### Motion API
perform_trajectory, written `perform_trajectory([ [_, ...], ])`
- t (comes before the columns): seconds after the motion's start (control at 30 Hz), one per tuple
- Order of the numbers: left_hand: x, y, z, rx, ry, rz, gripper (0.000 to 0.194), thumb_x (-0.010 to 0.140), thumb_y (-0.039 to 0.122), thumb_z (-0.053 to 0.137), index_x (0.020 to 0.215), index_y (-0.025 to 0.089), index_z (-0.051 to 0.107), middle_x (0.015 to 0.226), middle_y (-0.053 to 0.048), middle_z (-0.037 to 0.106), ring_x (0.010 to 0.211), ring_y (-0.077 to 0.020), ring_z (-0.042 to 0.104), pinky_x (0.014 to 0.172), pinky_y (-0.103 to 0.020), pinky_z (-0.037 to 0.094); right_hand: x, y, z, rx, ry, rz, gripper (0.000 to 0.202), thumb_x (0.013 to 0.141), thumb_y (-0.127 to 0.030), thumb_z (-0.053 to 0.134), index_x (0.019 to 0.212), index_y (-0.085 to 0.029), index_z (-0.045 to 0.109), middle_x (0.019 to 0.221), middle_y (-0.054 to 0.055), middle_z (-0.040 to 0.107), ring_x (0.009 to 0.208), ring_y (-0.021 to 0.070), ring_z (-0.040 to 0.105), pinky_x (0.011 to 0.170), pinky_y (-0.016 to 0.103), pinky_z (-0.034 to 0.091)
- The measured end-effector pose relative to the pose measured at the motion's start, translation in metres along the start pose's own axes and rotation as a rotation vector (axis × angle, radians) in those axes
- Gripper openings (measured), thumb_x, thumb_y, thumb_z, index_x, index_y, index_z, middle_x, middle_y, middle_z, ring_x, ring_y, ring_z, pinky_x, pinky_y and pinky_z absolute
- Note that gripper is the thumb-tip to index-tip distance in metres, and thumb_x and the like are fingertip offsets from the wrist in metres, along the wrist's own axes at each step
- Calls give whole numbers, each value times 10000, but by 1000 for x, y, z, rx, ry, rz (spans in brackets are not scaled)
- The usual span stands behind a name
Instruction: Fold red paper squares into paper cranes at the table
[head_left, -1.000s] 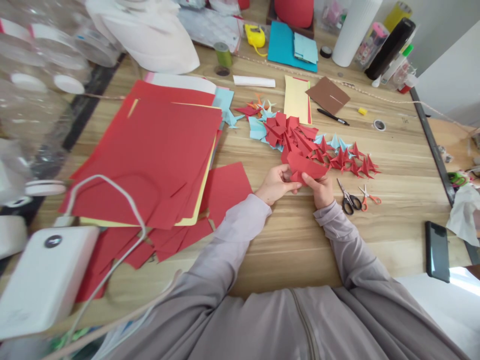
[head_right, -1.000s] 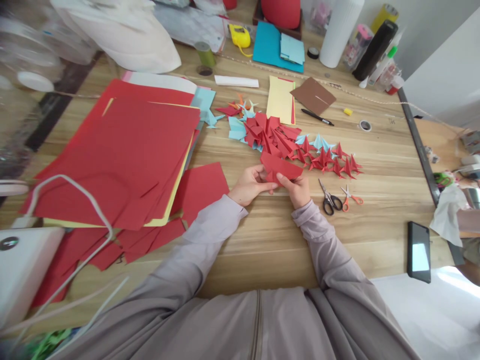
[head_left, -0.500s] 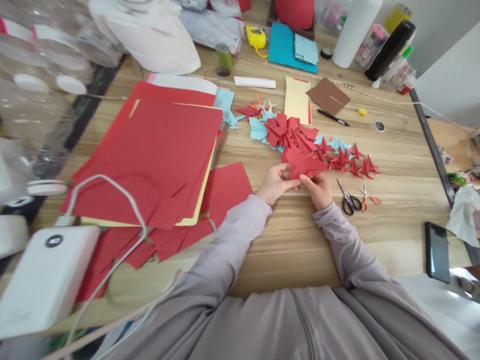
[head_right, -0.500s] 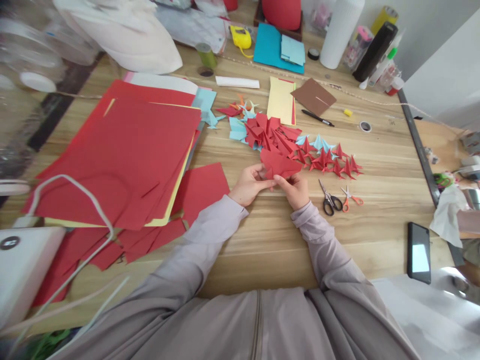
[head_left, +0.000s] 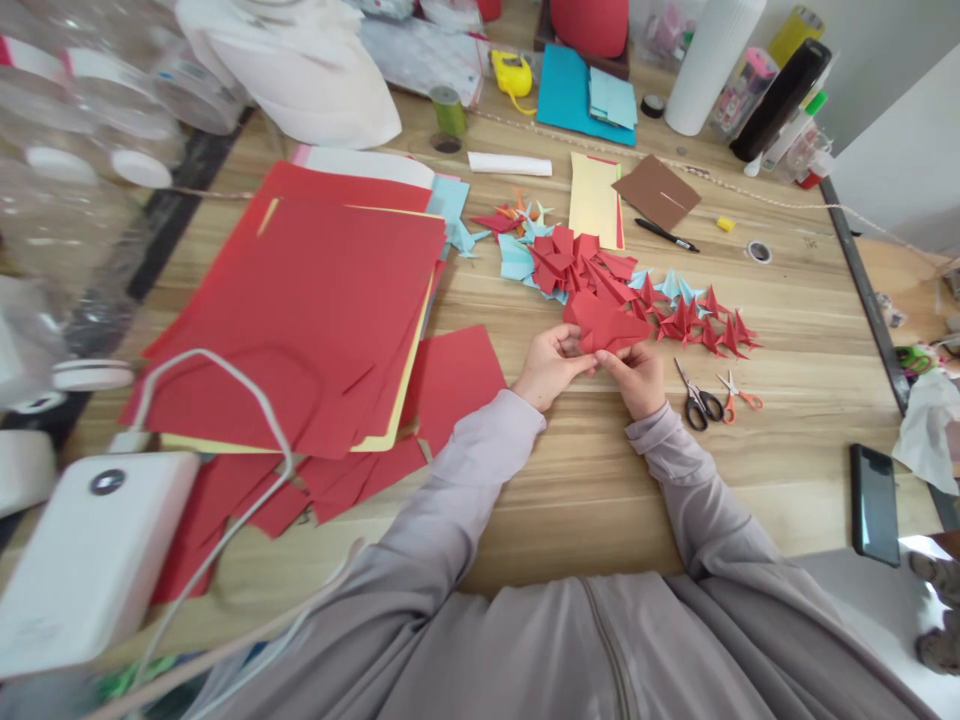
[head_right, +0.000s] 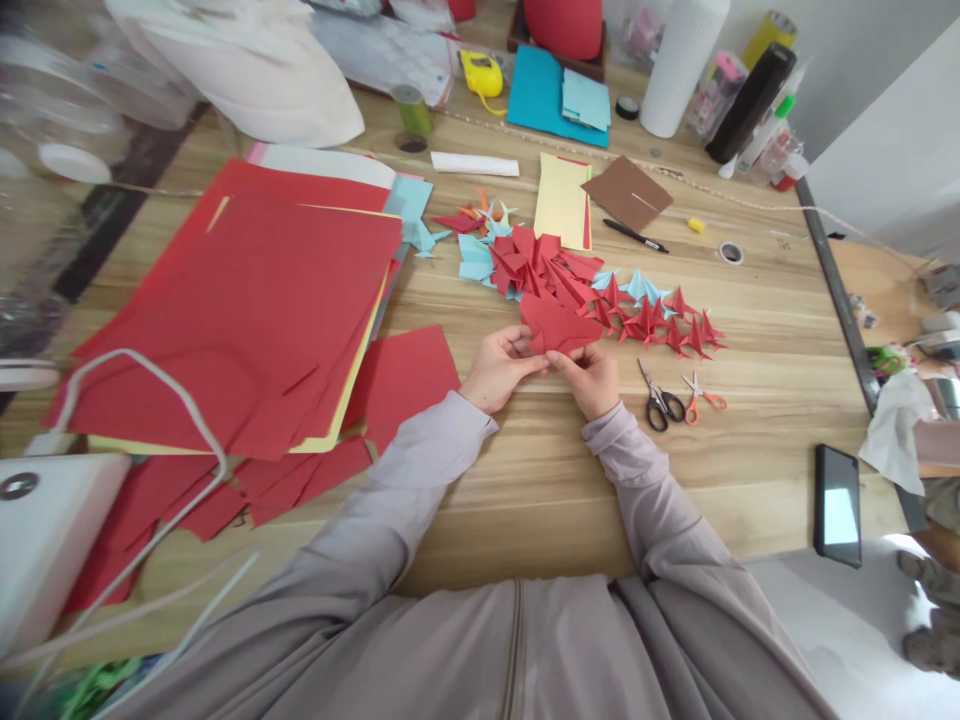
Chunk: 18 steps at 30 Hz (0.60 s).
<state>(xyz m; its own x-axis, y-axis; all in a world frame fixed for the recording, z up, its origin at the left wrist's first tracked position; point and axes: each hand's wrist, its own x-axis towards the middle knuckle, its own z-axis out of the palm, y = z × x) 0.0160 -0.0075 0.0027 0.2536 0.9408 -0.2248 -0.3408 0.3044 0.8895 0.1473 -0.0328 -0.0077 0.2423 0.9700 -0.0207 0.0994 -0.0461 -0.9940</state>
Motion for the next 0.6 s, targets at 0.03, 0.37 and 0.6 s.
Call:
perform_trajectory([
  [0.03,0,0,0,1,1,-1,444,467,223,805,832,119,573,648,-3,639,550,-109,579,552,-252,480,0,0,0,-8,5,-1,369,565,-478,754,552,-168,554,523,-32,552,492,78,459,487,223,370],
  [0.37,-1,1,-1,-16,-113,2,391,475,250,809,761,111,580,652,-7,633,515,-97,560,510,-242,459,-1,-9,-3,36,-62,16,386,572,-466,750,474,-172,519,459,-43,505,453,68,407,463,232,326],
  [0.6,-4,8,0,-80,-211,-52,393,462,272,824,744,107,606,662,-28,645,522,-109,570,472,-232,449,0,-5,-6,149,-180,1,376,629,-450,724,459,-179,528,480,-32,527,491,82,457,528,242,381],
])
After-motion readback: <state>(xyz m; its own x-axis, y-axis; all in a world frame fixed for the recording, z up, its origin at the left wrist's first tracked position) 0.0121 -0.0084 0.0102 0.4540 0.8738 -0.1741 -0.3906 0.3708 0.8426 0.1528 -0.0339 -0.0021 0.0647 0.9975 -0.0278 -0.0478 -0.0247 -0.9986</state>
